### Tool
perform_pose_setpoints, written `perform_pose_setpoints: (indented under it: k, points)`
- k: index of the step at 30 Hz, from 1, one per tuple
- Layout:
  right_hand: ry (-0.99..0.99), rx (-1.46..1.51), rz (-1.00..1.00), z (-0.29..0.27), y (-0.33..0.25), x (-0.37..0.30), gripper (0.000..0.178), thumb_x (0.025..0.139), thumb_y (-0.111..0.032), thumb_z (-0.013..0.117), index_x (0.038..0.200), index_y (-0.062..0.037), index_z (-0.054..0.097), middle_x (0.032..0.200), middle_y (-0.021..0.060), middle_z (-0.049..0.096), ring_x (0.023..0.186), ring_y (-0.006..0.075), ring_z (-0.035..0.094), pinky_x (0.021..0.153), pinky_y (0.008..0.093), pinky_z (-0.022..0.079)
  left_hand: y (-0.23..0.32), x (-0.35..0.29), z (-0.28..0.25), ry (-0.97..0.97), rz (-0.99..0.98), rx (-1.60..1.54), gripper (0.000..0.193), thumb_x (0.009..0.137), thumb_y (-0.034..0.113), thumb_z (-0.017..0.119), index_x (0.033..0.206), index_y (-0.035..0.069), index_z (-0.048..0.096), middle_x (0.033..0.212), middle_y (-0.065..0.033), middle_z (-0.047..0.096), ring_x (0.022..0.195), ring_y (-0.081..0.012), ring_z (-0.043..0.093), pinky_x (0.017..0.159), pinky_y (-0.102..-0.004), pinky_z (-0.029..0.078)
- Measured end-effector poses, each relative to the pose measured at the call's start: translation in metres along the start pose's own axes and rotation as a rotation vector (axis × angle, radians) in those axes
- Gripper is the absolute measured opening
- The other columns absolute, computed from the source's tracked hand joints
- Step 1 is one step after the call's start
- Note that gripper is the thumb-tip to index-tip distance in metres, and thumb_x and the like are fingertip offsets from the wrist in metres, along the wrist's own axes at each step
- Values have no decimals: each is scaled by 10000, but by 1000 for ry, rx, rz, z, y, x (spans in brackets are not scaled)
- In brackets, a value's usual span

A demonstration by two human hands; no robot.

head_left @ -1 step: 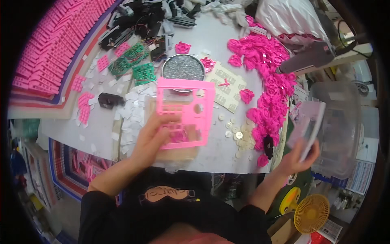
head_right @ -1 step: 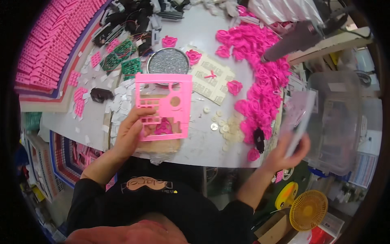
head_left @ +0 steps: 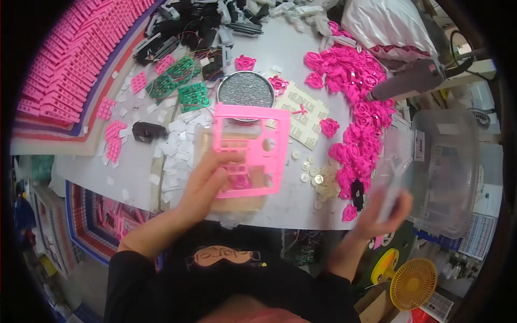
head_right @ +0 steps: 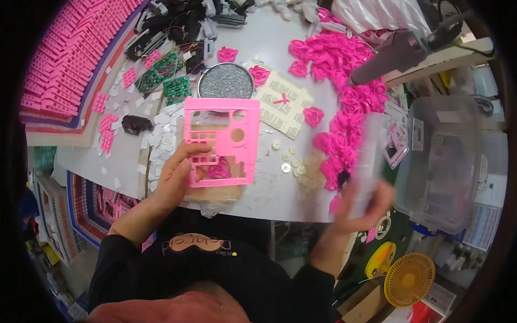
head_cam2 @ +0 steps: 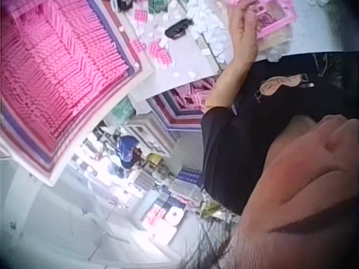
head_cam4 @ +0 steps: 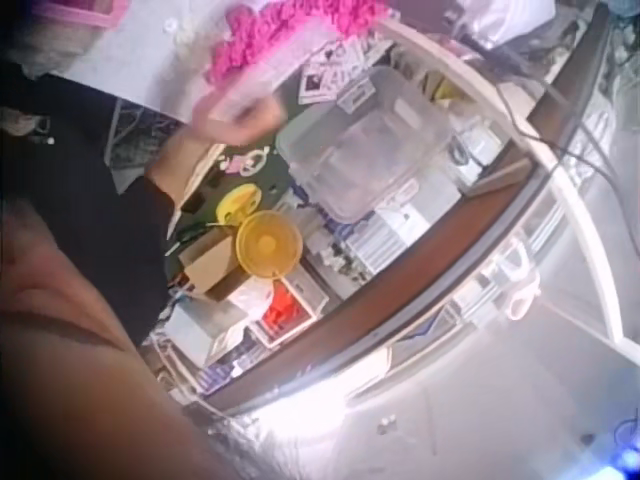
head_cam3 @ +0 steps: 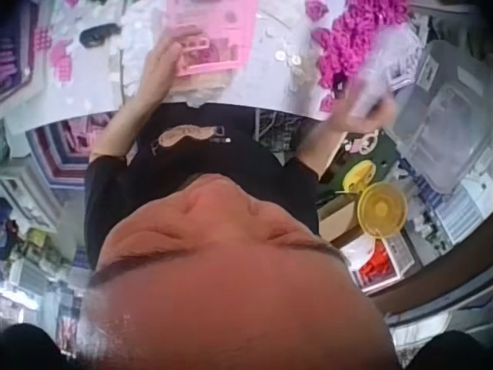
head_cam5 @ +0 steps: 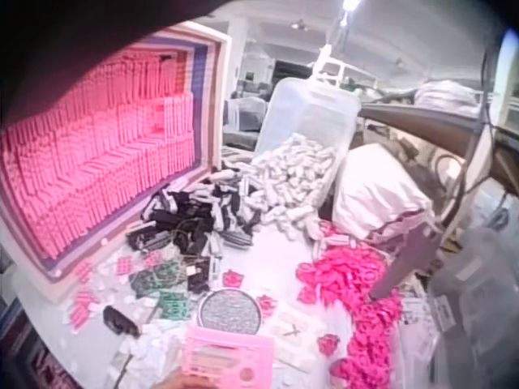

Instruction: Assembling components of a plastic toy piggy bank, including circuit board and buttons.

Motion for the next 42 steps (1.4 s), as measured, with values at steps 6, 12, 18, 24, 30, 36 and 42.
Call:
perform_pose_setpoints:
  k: [6, 12, 18, 24, 30, 36, 42]
  points:
    - [-869, 341, -216, 141, -154, -66, 518, 707, -103, 828, 1187, -2, 662, 1067, 160, 663, 890, 314, 631, 734, 398, 508, -14, -1, 17, 83, -98, -285, 331, 1053, 318, 507, 1198, 24, 550, 1074, -56, 582, 888, -106, 551, 816, -271, 478]
    - [-886, 869, 399, 172, -102, -57, 740, 752, -119, 823, 1396, 11, 484, 1254, 124, 598, 1101, 222, 599, 884, 362, 505, -12, -21, -38, 86, -140, -460, 392, 1043, 253, 515, 1376, 52, 465, 1230, -63, 591, 1093, -163, 582, 964, -379, 486]
    - [-871, 1354, 852, 202, -127, -97, 627, 911, 5, 660, 1465, 13, 368, 1375, 114, 525, 1224, 177, 550, 1041, 354, 461, -8, -7, -57, 380, 220, 260, 517, 1017, 314, 534, 1383, -35, 428, 1281, -159, 490, 1118, -230, 515, 990, -375, 429]
    - [-928, 1149, 574, 197, -141, -93, 564, 918, -107, 682, 1394, 44, 420, 1238, 166, 626, 1105, 224, 628, 953, 364, 505, 15, -11, -48, 359, 356, 904, 895, 950, 518, 590, 1536, -75, 266, 1306, -218, 423, 1212, -334, 436, 1083, -430, 327]
    - [-1175, 1014, 378, 195, -144, -82, 572, 920, -120, 676, 1400, 44, 411, 1201, 161, 649, 1071, 228, 645, 925, 378, 520, -2, -19, -56, 420, 294, 592, 781, 941, 431, 637, 1491, -42, 349, 1361, -192, 424, 1264, -289, 425, 1071, -419, 354]
    - [-1174, 1405, 836, 195, -153, -89, 661, 887, -8, 694, 1460, 13, 365, 1259, 86, 628, 1109, 175, 633, 926, 334, 534, 6, -8, -101, 513, -2, -181, 245, 1033, 183, 547, 1169, -17, 591, 1091, -75, 626, 954, -116, 571, 849, -293, 484]
    - [-1243, 1336, 1031, 197, -131, -116, 663, 865, 51, 702, 1451, 20, 394, 1252, 99, 641, 1105, 138, 641, 944, 292, 534, 35, 1, -98, 496, 199, 270, 236, 1054, 186, 498, 1124, -6, 615, 955, -32, 652, 813, -73, 569, 745, -233, 449]
Point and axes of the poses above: each hand's wrist, its own x-axis towards the middle knuckle, its own z-axis out of the palm, y = z × x, the point moved 7 cm from there along x, towards the middle knuckle
